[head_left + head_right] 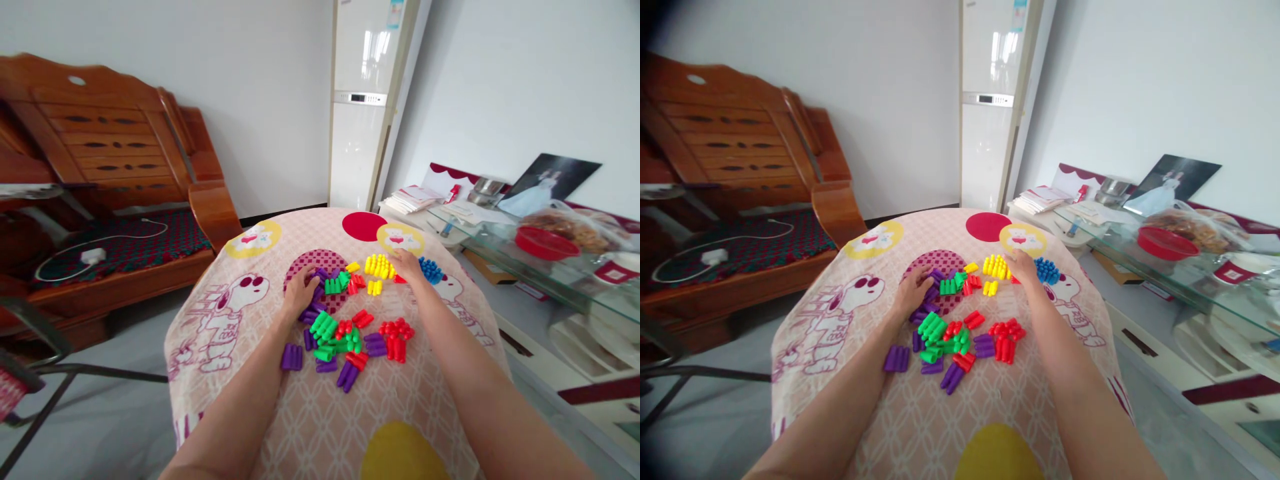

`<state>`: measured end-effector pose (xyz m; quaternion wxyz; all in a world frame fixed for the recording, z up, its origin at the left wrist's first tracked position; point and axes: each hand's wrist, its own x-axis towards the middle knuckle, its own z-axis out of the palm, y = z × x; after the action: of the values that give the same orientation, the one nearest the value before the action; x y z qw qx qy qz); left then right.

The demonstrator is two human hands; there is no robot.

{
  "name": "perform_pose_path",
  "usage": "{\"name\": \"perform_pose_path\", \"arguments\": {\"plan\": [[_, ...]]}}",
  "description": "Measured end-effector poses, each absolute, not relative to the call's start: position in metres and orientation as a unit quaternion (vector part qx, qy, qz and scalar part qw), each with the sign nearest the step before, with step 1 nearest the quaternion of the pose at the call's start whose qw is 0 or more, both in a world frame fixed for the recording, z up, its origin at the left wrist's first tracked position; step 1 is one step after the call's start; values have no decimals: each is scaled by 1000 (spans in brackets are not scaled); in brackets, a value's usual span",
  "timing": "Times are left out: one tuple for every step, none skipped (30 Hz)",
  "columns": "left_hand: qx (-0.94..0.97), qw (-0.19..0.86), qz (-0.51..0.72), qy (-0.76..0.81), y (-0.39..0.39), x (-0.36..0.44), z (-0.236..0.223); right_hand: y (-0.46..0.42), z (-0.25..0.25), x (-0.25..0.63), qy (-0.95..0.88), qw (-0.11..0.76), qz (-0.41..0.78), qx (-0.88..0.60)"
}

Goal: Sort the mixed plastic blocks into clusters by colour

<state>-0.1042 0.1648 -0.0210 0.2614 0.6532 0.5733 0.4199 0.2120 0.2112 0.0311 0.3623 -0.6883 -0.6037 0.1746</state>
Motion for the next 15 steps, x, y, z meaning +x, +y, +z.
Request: {"name": "perform_pose_path", "arguments": {"plan": [[658,258,418,571,163,-104,-20,215,26,211,-607,349,188,-689],[661,255,415,571,163,-103,-20,216,22,206,-612,342,201,-684],[663,253,413,571,162,-103,-19,215,19,200,-619,340,212,-675],[664,252,412,571,162,-103,-19,212,16,190,-629,339,232,-660],[665,252,412,570,162,-102,-19,207,14,179,-641,342,265,-634],[665,252,415,567,162,-102,-19,200,14,166,-652,346,307,-600],[667,253,420,561,163,-101,-20,192,14,152,-662,349,368,-552],[667,254,426,556,163,-101,-20,184,16,138,-667,349,431,-498],[667,257,432,551,162,-101,-20,175,19,125,-671,337,474,-460],[664,261,436,548,162,-100,-20,168,24,115,-673,326,501,-436],[660,266,440,547,161,-100,-20,163,29,110,-675,328,512,-418],[655,270,443,549,160,-100,-20,159,34,109,-677,339,506,-413],[651,272,447,551,159,-100,-20,158,40,115,-676,366,484,-418],[646,271,452,552,159,-100,-20,160,45,127,-673,398,446,-435],[643,270,457,552,158,-100,-20,163,49,145,-664,434,384,-472]]}}
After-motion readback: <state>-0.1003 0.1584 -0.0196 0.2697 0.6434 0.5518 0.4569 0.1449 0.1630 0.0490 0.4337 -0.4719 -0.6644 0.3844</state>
